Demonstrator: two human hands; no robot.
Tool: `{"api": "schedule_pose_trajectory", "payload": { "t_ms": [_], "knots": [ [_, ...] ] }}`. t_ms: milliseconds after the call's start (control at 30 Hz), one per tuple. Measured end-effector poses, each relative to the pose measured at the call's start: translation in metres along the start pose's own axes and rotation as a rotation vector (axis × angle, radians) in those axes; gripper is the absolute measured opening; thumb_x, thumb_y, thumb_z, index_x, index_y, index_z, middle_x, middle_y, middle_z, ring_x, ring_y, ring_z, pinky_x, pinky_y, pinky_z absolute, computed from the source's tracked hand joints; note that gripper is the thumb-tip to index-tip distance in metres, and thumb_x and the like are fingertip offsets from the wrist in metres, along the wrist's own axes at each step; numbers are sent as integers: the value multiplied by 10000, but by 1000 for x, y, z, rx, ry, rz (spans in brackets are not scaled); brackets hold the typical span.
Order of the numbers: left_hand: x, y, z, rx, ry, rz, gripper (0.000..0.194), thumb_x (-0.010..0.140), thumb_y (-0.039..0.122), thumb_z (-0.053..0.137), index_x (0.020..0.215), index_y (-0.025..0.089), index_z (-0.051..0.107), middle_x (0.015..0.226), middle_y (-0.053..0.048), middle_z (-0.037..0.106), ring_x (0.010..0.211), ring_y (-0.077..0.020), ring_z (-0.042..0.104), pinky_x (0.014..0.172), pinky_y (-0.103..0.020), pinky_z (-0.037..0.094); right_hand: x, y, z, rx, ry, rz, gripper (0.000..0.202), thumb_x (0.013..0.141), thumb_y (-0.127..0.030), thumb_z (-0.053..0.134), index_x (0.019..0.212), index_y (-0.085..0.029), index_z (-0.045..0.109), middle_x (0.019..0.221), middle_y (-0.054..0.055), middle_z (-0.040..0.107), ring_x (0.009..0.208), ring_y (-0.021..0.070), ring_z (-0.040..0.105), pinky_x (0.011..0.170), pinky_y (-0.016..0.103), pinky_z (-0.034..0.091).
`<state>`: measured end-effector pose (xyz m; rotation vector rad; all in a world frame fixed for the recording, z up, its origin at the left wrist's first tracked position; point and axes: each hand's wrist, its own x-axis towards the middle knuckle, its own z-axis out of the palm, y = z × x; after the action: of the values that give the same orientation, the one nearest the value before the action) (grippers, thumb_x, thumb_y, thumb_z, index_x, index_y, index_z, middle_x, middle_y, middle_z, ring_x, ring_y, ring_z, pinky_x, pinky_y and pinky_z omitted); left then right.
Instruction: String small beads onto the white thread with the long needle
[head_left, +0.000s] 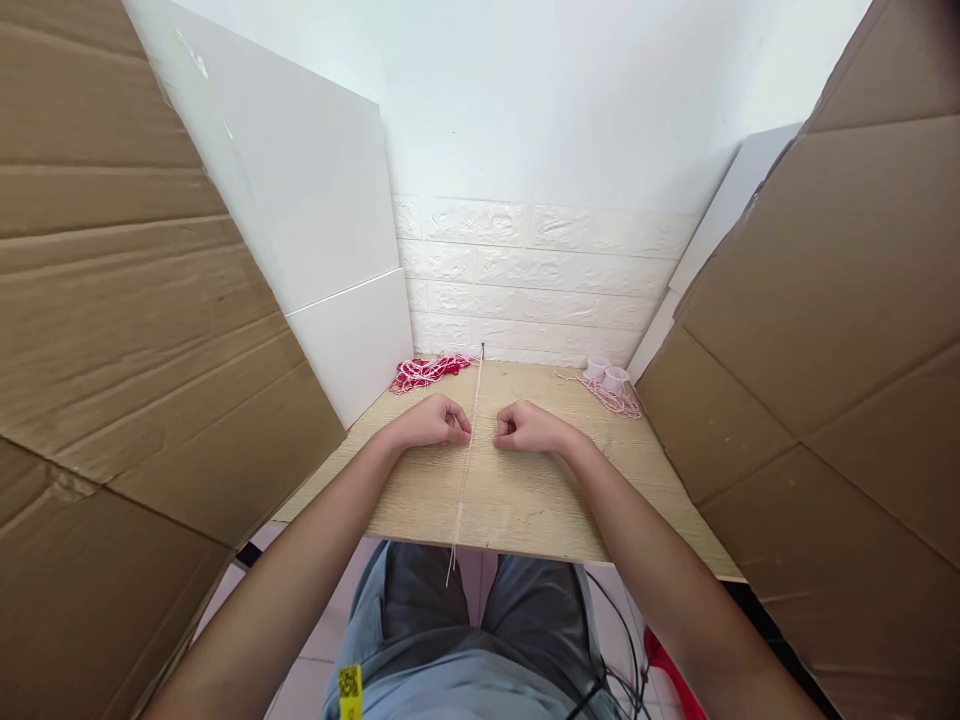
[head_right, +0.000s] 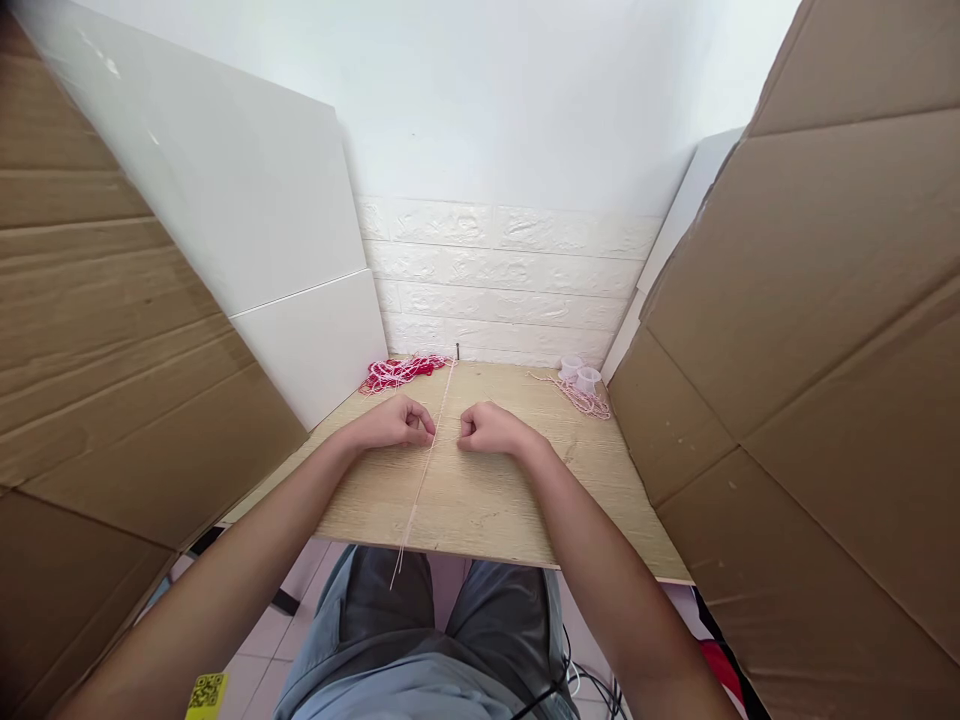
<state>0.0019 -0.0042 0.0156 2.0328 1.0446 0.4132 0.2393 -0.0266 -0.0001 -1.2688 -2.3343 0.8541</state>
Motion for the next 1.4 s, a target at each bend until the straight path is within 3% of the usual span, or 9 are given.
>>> {"api": "schedule_pose_trajectory", "payload": {
  "t_ms": [367,467,600,800,967,1067,1167,1267,1400],
  "knots": [
    [-4,3,-1,46,-95,43,281,691,432,677,763,163,708,607,6,585,526,-115,425,497,-248,288,1,4,2,38,-16,-10,86,683,-236,616,665,-154,600,628,-21,573,571,96,465,528,218,322],
    [-6,7,-3,23,-66,23,313,701,459,672,790,159,686,613,9,565,538,-119,427,502,-246,298,1,4,1,49,-24,-18,96,694,-246,625,677,-154,600,633,-23,571,575,96,462,535,219,322],
    [-5,5,-7,67,55,-13,292,719,452,650,792,170,654,617,14,543,552,-130,434,517,-249,306,2,6,1,60,-40,-50,118,707,-257,630,673,-161,571,630,-35,538,577,94,445,538,219,317],
    [2,-15,-11,193,257,-102,200,761,359,595,850,183,629,740,-28,630,681,-182,541,588,-260,349,5,11,2,93,-62,-80,129,717,-250,628,667,-166,544,627,-41,502,580,95,431,544,218,315],
    [6,-29,-20,366,533,-322,133,775,342,598,813,215,613,832,-64,679,753,-214,567,614,-273,320,5,10,2,94,-57,-71,131,714,-247,630,660,-164,544,623,-41,497,580,95,425,546,218,307],
    [6,-30,-24,380,605,-354,116,754,323,618,807,220,624,837,-65,676,742,-214,562,610,-276,311,5,10,2,90,-54,-64,131,711,-243,630,655,-164,541,620,-40,496,582,97,428,544,217,302],
    [5,-22,-21,308,568,-224,131,732,290,614,824,204,648,689,-24,605,635,-172,510,576,-270,302,5,10,2,93,-52,-63,131,711,-243,629,655,-166,538,620,-42,496,581,96,428,546,218,304],
    [2,-10,-13,152,384,14,162,721,310,621,811,183,663,556,42,431,528,-120,398,535,-254,285,4,8,2,103,-49,-66,133,711,-243,626,656,-166,532,620,-43,493,580,95,428,546,219,305],
    [-2,-2,-5,74,168,93,218,707,352,649,800,164,707,535,57,375,502,-97,338,506,-253,247,2,5,1,105,-46,-66,142,713,-244,625,654,-167,521,619,-46,479,578,92,416,546,218,303]
  ]
}}
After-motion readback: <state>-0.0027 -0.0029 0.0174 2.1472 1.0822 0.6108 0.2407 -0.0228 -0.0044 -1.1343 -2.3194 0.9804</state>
